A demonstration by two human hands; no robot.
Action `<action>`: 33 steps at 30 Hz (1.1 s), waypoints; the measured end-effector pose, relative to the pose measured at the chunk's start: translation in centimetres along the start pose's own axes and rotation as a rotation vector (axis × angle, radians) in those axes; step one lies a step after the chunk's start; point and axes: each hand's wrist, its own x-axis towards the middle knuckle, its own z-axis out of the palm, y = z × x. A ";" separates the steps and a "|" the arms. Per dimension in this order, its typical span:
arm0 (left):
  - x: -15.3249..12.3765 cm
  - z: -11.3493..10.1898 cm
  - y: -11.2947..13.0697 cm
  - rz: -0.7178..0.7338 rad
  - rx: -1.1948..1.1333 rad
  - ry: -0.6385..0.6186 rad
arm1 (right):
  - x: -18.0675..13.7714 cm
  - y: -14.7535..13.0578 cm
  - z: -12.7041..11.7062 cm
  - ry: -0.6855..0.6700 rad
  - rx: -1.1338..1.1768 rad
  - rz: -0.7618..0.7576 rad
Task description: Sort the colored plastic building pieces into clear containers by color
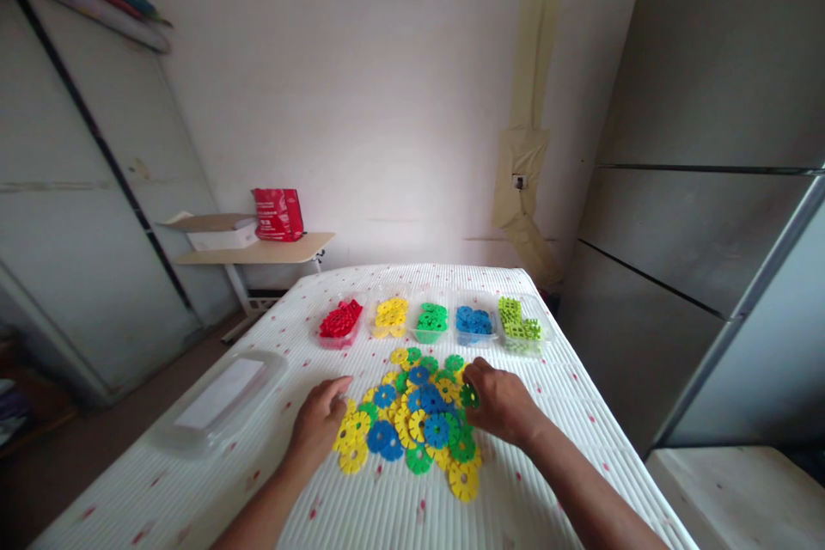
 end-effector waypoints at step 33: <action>-0.2 -0.4 5.8 0.188 0.215 -0.160 | 0.4 3.1 5.0 0.238 0.138 0.184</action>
